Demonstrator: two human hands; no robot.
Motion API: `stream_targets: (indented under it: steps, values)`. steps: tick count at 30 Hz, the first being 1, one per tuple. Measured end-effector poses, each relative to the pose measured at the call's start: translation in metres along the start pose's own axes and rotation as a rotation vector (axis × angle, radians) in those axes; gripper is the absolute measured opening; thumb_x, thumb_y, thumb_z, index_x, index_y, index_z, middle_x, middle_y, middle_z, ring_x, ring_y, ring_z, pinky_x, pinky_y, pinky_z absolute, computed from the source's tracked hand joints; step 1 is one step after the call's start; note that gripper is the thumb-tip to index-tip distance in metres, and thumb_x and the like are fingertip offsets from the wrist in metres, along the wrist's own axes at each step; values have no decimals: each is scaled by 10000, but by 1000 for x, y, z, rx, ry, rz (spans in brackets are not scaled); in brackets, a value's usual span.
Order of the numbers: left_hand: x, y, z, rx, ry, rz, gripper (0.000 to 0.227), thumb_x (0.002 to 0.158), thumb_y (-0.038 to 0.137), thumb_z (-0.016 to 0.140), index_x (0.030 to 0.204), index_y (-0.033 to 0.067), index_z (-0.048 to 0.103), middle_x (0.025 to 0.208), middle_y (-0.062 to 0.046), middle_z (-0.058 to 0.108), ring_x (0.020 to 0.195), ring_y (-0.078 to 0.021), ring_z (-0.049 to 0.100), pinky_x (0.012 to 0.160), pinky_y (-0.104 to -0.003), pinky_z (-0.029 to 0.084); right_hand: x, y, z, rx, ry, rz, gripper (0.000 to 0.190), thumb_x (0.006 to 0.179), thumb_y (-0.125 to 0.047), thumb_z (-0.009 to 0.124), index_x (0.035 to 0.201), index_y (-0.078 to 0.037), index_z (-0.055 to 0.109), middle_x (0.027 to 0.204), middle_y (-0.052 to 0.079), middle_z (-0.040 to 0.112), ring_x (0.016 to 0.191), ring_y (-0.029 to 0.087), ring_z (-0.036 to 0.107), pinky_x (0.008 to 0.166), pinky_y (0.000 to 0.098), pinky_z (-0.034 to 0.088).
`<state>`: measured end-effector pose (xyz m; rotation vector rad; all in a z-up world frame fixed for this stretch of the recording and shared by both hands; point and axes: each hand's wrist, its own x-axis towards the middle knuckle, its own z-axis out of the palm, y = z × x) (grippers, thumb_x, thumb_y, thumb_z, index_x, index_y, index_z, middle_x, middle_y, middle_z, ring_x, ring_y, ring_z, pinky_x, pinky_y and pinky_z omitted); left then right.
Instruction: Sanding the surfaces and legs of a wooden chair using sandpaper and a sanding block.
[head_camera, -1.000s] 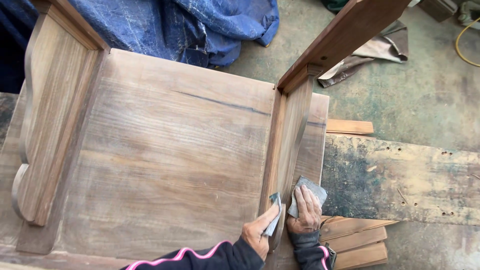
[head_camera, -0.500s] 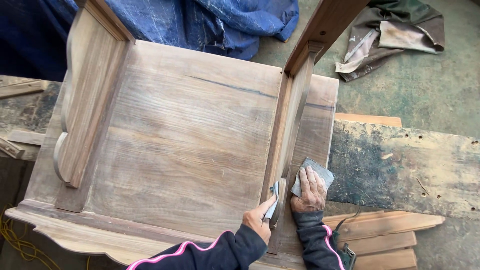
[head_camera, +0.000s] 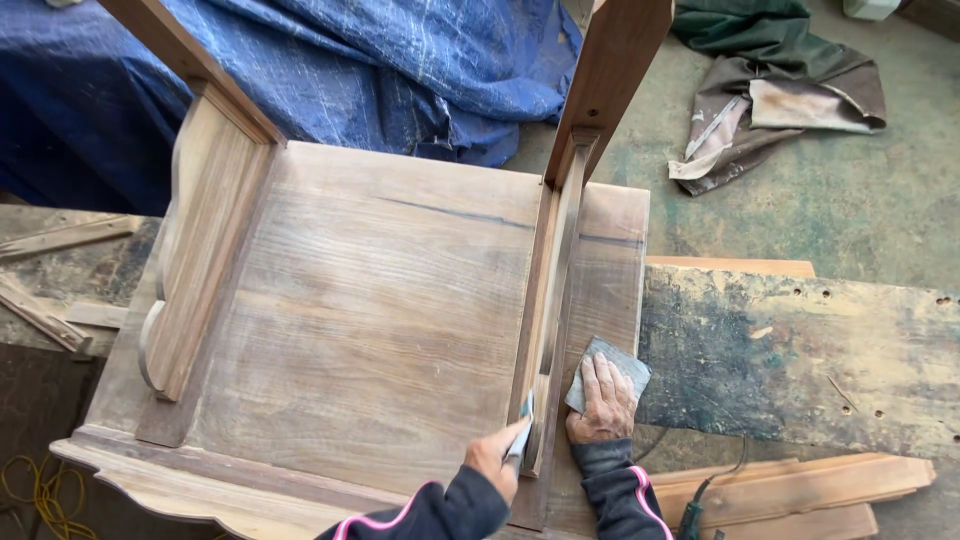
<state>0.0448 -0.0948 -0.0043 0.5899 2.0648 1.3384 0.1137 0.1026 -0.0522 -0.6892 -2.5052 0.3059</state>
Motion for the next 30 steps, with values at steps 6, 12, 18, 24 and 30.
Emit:
stream_targets:
  steps: [6, 12, 18, 24, 30]
  values:
    - [22, 35, -52, -63, -9, 338, 579, 793, -67, 474, 1344, -15, 644, 1237, -258, 722, 1146, -336, 750, 965, -353, 572, 3, 1, -2, 17, 3, 18, 687, 634, -44, 591, 1319, -55, 640, 1431, 144, 593, 1333, 337, 522, 1173, 500, 345]
    - [119, 36, -35, 753, 202, 1026, 475, 898, 51, 595, 1354, -80, 586, 1322, -315, 614, 1241, -455, 617, 1059, -455, 529, -6, -1, 5, 43, 33, 46, 691, 638, -36, 578, 1326, -80, 632, 1433, 107, 584, 1347, 304, 514, 1191, 488, 341]
    - [215, 82, -49, 943, 303, 1182, 426, 954, 108, 580, 1340, -69, 612, 1355, -295, 614, 1265, -452, 604, 1062, -479, 528, -3, 2, 3, 33, 0, 42, 706, 609, -54, 585, 1313, -75, 627, 1426, 111, 579, 1343, 302, 501, 1166, 503, 333]
    - [185, 56, -11, 1038, 355, 1272, 402, 961, 142, 590, 1278, -102, 626, 1345, -315, 611, 1265, -462, 602, 1065, -544, 524, -4, 8, 7, 25, 7, 52, 723, 599, -52, 582, 1320, -90, 625, 1428, 96, 578, 1338, 291, 508, 1162, 501, 332]
    - [236, 22, -54, 964, -138, 1636, 359, 1036, 94, 689, 1377, -10, 645, 1424, -241, 617, 1371, -368, 578, 1139, -459, 529, -21, 25, 34, 35, -12, 94, 759, 561, -90, 568, 1318, -116, 626, 1435, 81, 569, 1345, 274, 510, 1167, 499, 325]
